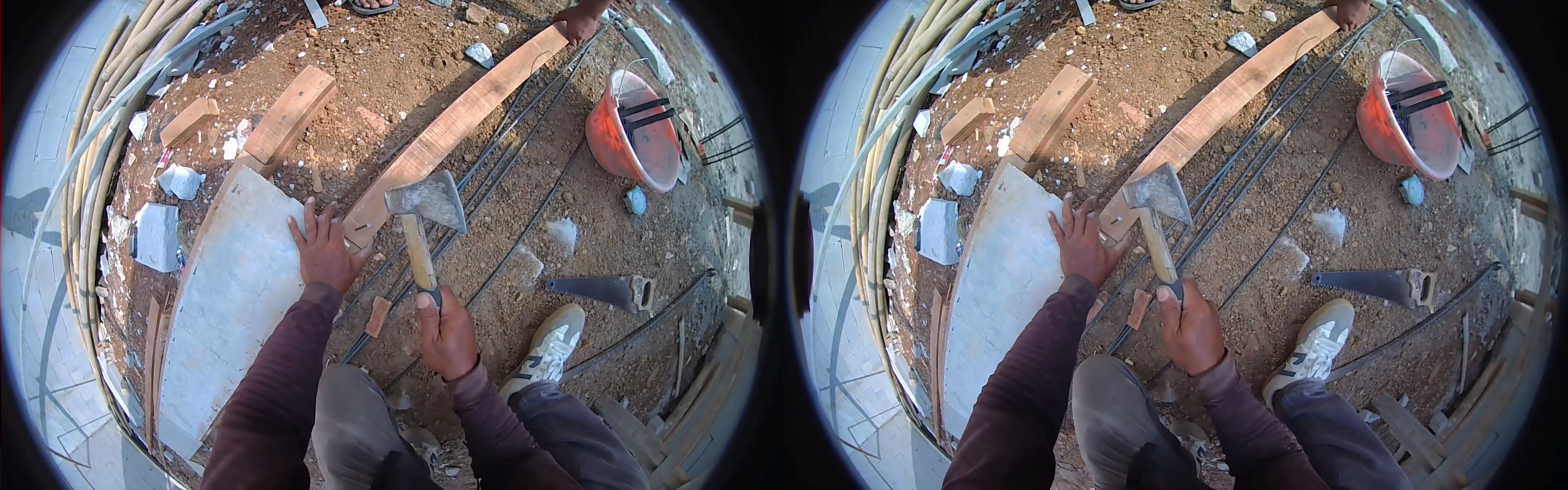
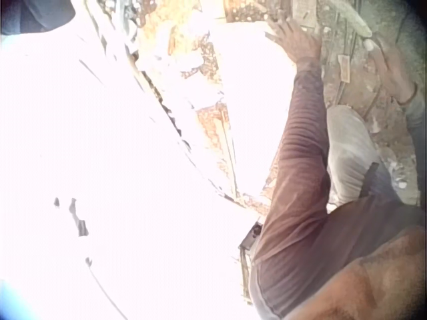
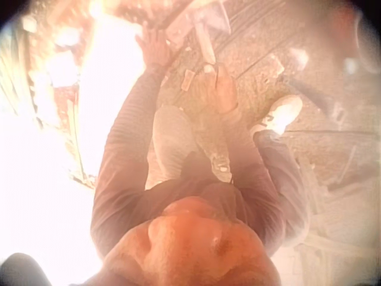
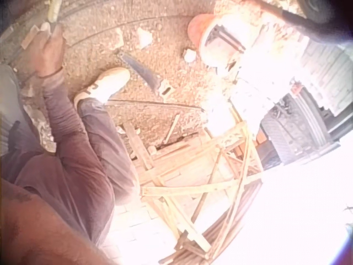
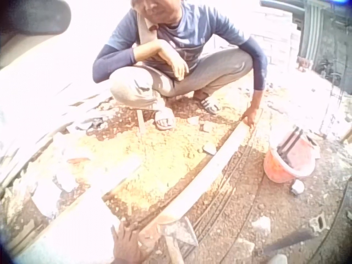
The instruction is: The person drives nails into a wooden beam using a small axe, cuts the beam with a handsaw, and retrieves plywood boards. They then position the plywood boards onto the wooden frame and hammer nails into them using the axe.
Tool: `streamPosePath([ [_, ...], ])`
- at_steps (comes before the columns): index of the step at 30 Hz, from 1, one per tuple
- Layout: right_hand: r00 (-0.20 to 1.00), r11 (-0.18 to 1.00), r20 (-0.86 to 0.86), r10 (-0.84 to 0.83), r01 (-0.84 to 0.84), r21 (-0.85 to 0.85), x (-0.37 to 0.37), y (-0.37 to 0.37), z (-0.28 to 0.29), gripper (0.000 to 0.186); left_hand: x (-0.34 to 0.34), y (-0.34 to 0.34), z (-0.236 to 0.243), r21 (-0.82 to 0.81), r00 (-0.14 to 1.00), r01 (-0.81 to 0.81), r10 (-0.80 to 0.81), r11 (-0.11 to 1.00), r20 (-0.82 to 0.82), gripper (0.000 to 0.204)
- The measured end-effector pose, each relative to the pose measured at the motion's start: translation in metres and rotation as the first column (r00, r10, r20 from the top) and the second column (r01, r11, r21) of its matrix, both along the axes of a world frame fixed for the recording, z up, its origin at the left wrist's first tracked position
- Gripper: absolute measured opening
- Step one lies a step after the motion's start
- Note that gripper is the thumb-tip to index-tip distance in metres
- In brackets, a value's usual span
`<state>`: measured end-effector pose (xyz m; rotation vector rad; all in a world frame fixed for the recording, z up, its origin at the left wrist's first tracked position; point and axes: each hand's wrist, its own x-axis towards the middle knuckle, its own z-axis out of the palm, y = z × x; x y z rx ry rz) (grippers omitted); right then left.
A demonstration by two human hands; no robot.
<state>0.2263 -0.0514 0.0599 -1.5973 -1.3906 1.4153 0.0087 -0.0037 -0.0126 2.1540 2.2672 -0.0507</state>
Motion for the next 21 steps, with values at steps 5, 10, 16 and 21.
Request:
streamPosePath([
  [5,0.862,0.936,-0.42,-0.283,0.345,0.078,0.003,-0.005,-0.002,0.037,0.0,0.001,0.001,0.017,1.0,-0.002,0.002,1.0,0.003,0.07],
  [10,0.983,0.984,0.039,0.178,-0.178,-0.008,0.001,0.0,-0.007,0.039,-0.001,0.003,0.005,0.038,0.999,-0.002,0.0,0.999,0.034,0.069],
  [16,0.626,0.881,-0.724,-0.289,0.47,0.054,0.001,-0.002,-0.011,0.041,-0.001,0.001,0.002,0.008,1.0,0.005,-0.005,1.0,-0.015,0.072],
  [21,0.972,0.973,0.061,0.229,-0.231,0.028,0.003,-0.002,-0.016,0.042,-0.001,0.003,0.0,0.059,0.999,-0.002,0.0,0.998,0.035,0.074],
])
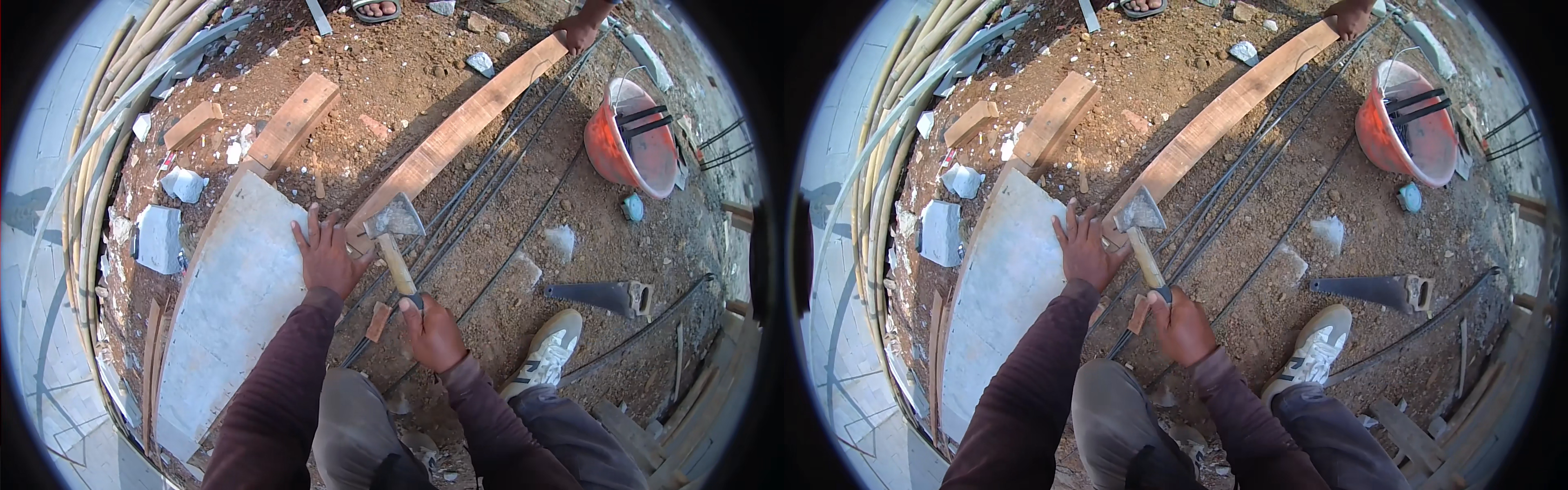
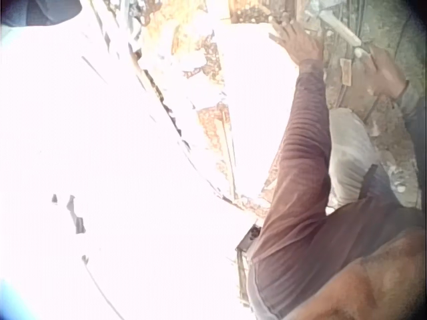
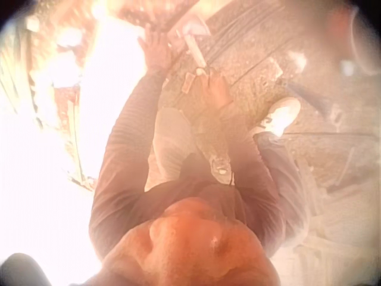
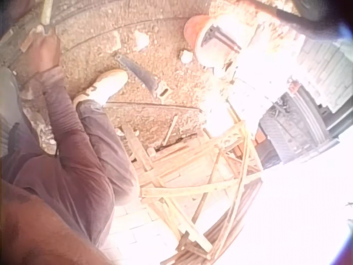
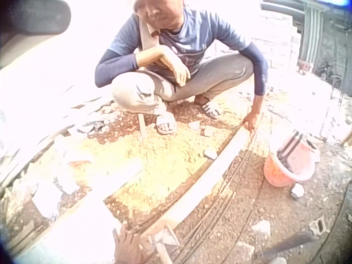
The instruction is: The person drives nails into a wooden beam using a small axe, cuts the beam with a handsaw, and retrieves plywood boards. They then position the plywood boards onto the wooden frame and hammer nails into them using the axe.
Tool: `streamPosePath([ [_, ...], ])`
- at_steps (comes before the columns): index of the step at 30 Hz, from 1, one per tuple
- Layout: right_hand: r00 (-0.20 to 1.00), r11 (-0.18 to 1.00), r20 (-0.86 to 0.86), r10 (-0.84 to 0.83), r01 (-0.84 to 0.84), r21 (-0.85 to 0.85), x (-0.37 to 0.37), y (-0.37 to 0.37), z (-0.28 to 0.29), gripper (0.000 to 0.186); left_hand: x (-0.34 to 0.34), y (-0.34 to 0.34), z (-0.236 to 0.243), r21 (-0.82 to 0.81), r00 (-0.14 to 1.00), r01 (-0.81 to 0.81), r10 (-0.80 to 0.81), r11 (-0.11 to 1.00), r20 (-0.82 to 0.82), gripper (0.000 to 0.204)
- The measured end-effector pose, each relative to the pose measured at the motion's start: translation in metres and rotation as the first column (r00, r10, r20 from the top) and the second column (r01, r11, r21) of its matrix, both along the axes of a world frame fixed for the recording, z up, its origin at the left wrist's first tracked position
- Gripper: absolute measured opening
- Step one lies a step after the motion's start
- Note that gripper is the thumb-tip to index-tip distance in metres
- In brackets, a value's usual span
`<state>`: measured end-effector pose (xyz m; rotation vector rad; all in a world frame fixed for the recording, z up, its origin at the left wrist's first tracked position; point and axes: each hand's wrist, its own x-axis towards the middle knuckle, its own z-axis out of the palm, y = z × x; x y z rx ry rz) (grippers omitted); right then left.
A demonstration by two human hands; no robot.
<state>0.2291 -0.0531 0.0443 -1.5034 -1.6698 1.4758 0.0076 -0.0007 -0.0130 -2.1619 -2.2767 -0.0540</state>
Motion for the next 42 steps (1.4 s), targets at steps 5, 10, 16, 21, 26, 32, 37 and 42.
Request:
streamPosePath([
  [5,0.605,0.814,-0.617,-0.504,0.571,-0.106,0.0,0.009,0.023,0.039,0.0,-0.003,0.002,-0.038,0.999,0.017,-0.018,0.999,-0.029,0.073],
  [10,0.997,0.998,-0.039,-0.067,0.067,0.017,-0.009,0.015,0.008,0.04,0.0,-0.005,0.004,-0.042,1.0,0.002,-0.002,0.999,-0.01,0.071],
  [16,0.755,0.863,-0.442,-0.485,0.495,-0.101,0.004,0.028,0.042,0.037,0.001,-0.002,0.004,-0.074,1.0,-0.016,0.016,0.997,0.0,0.069],
  [21,0.999,0.998,-0.039,0.017,-0.019,-0.063,-0.011,0.008,-0.005,0.039,0.001,-0.002,0.005,-0.066,1.0,-0.003,0.003,0.998,0.001,0.069],
  [26,0.837,0.922,-0.426,-0.343,0.387,0.018,0.002,0.017,0.021,0.044,0.002,-0.002,0.005,-0.08,1.0,-0.006,0.006,0.997,0.003,0.07],
  [32,0.979,0.998,0.205,-0.007,-0.005,0.059,-0.003,0.006,-0.009,0.04,0.002,0.001,0.009,-0.1,0.999,-0.03,0.032,0.995,0.024,0.07],
  [37,0.966,0.972,-0.11,-0.234,0.235,-0.009,0.001,0.015,0.012,0.036,0.003,0.0,0.007,-0.044,0.999,-0.026,0.028,0.999,0.033,0.071],
  [42,0.853,0.913,-0.419,-0.311,0.39,0.116,-0.012,0.013,-0.001,0.038,0.001,-0.005,0.004,0.009,1.0,0.011,-0.011,1.0,0.029,0.07],
])
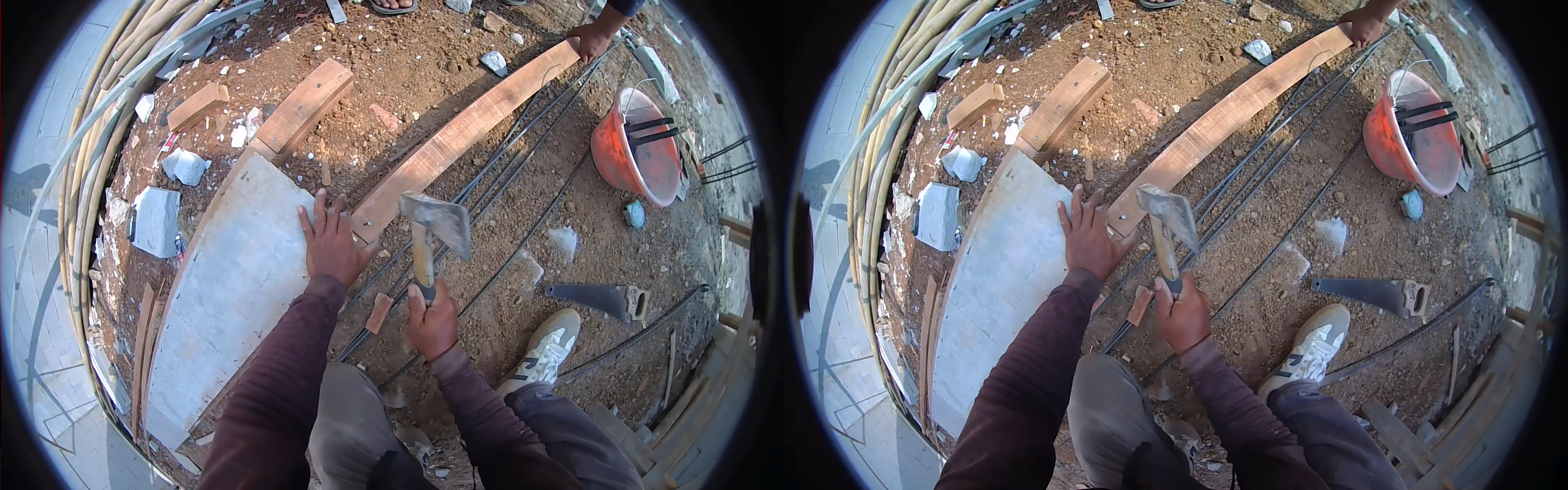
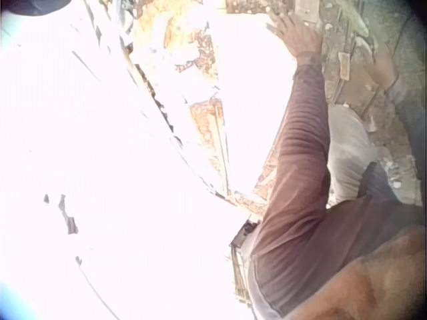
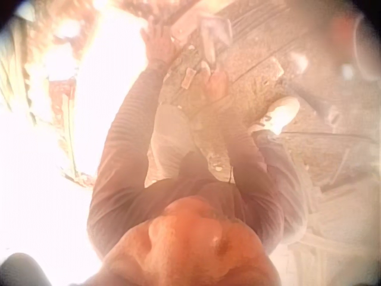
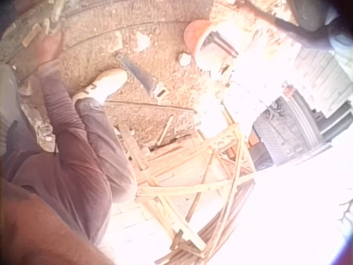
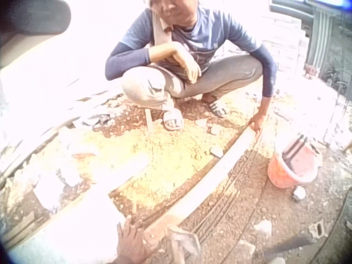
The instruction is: The person drives nails into a wooden beam using a small axe, cuts the beam with a handsaw, and retrieves plywood boards. They then position the plywood boards onto the wooden frame and hammer nails into them using the axe.
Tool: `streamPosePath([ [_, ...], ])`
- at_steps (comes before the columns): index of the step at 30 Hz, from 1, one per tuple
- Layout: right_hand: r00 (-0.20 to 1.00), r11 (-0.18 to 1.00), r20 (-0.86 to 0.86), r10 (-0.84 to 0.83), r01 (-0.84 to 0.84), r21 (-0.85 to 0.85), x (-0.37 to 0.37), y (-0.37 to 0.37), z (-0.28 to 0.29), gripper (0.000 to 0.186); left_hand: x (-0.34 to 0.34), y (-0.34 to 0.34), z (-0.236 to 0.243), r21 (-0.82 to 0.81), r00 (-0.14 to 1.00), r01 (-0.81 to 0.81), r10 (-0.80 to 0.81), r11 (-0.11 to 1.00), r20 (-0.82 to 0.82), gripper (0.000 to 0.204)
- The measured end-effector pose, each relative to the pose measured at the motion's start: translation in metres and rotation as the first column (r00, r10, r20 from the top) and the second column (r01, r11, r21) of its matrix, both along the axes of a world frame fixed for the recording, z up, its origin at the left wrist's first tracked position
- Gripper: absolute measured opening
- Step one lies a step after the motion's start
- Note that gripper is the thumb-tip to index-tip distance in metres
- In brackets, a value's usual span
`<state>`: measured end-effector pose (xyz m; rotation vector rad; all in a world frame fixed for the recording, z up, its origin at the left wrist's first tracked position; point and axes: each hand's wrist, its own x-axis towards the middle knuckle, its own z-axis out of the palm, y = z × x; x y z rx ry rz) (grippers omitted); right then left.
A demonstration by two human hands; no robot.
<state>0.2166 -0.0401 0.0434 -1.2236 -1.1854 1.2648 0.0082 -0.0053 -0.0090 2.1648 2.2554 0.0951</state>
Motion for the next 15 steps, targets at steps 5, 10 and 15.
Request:
streamPosePath([
  [5,0.791,0.901,0.439,0.425,-0.325,-0.287,0.009,0.006,0.01,0.04,0.0,0.002,-0.001,-0.039,1.0,-0.023,0.023,0.999,0.005,0.067],
  [10,0.993,0.994,-0.069,-0.094,0.097,0.045,0.008,-0.004,0.001,0.036,0.0,0.002,-0.002,-0.06,0.999,-0.043,0.041,0.997,-0.029,0.067],
  [15,0.762,0.901,0.484,0.43,-0.335,-0.274,0.001,-0.006,-0.002,0.039,0.0,0.002,0.002,-0.049,0.999,-0.026,0.024,0.998,-0.035,0.067],
])
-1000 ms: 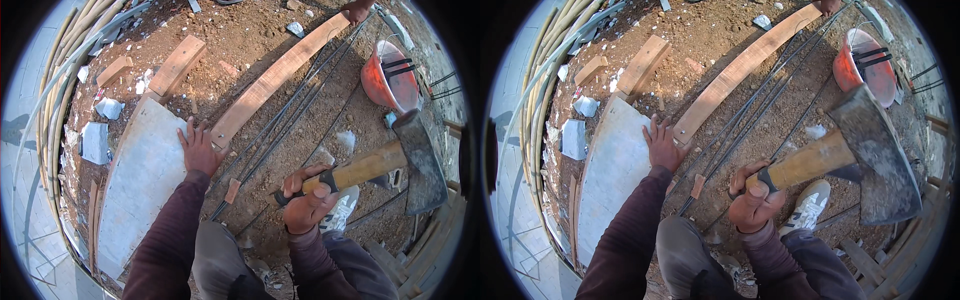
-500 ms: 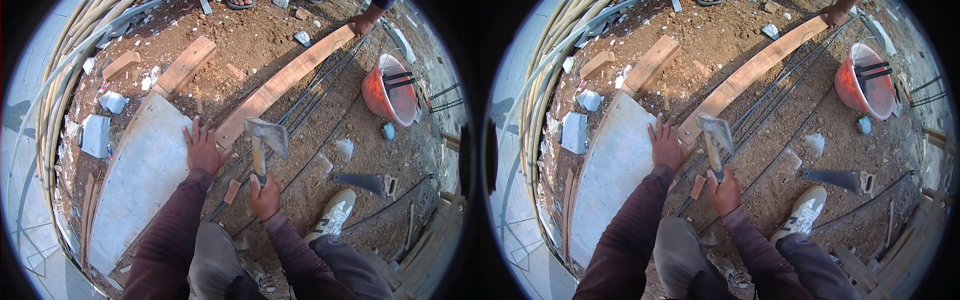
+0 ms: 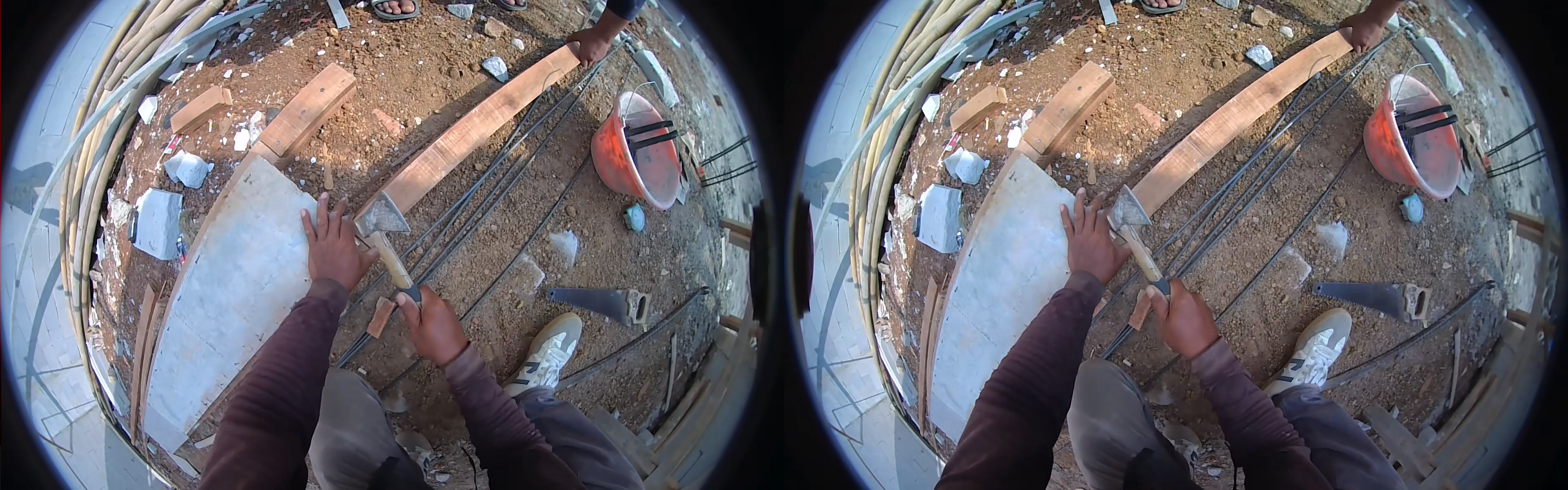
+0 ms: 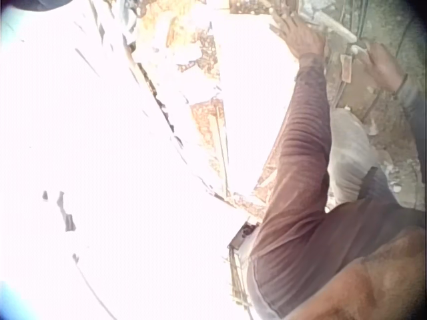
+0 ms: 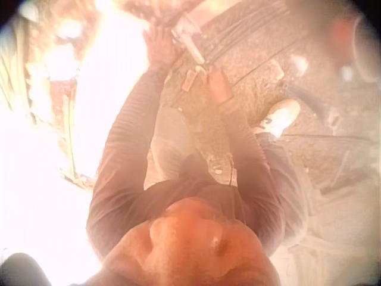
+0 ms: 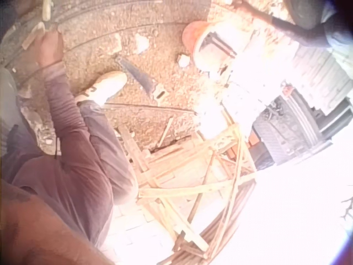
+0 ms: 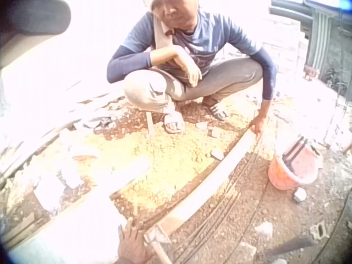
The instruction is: The person drives nails into a wooden beam using a small axe, cuts the beam with a handsaw, and retrieves plywood boards. They then position the plywood boards onto the wooden frame and hammer nails into them using the axe.
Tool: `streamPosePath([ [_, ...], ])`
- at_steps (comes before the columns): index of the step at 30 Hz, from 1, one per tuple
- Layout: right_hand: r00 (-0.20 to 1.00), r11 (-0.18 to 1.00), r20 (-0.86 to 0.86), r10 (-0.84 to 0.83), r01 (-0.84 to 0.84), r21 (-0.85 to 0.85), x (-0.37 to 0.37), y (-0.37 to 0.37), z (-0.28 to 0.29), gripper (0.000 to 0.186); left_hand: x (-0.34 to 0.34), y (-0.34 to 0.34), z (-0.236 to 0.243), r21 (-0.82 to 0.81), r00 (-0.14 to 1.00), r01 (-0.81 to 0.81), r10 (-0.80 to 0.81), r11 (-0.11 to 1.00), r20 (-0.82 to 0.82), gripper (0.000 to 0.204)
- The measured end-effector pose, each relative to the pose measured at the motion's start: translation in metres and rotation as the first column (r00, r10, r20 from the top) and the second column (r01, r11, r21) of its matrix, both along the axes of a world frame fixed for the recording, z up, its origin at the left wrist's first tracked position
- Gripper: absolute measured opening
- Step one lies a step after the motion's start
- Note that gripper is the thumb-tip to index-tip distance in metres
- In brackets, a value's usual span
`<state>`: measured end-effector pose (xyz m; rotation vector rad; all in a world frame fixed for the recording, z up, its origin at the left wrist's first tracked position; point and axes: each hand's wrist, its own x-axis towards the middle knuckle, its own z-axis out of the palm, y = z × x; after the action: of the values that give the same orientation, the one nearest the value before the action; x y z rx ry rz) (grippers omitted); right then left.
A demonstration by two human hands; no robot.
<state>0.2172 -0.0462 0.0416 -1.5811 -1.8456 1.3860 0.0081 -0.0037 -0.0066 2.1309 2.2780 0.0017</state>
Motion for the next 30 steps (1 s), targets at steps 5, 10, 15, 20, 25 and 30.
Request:
streamPosePath([
  [5,0.688,0.884,-0.622,-0.374,0.468,-0.015,0.004,0.001,0.007,0.04,0.001,-0.001,0.0,0.011,0.998,-0.015,0.015,1.0,0.053,0.064],
  [10,0.992,0.996,0.093,0.085,-0.086,0.015,-0.004,-0.012,-0.018,0.037,-0.004,-0.001,-0.002,-0.05,0.999,-0.001,0.003,0.999,0.044,0.068],
  [15,0.986,0.992,-0.133,-0.101,0.109,0.055,0.019,-0.02,-0.023,0.03,0.004,0.0,0.01,-0.043,0.999,-0.031,0.032,0.999,0.024,0.077],
  [20,0.829,0.893,-0.474,-0.297,0.417,0.17,0.078,0.025,0.106,0.031,-0.018,-0.017,0.024,0.216,0.97,-0.048,-0.006,0.975,0.242,0.088],
  [25,0.393,0.635,-0.901,0.181,0.653,0.413,0.073,0.051,0.185,0.052,-0.065,-0.043,0.006,0.333,0.933,-0.357,0.352,0.873,0.077,0.07],
  [30,0.99,0.983,-0.101,-0.101,0.084,-0.16,-0.031,0.006,0.021,0.033,-0.068,-0.04,-0.001,0.296,0.927,-0.367,0.371,0.882,0.046,0.065],
])
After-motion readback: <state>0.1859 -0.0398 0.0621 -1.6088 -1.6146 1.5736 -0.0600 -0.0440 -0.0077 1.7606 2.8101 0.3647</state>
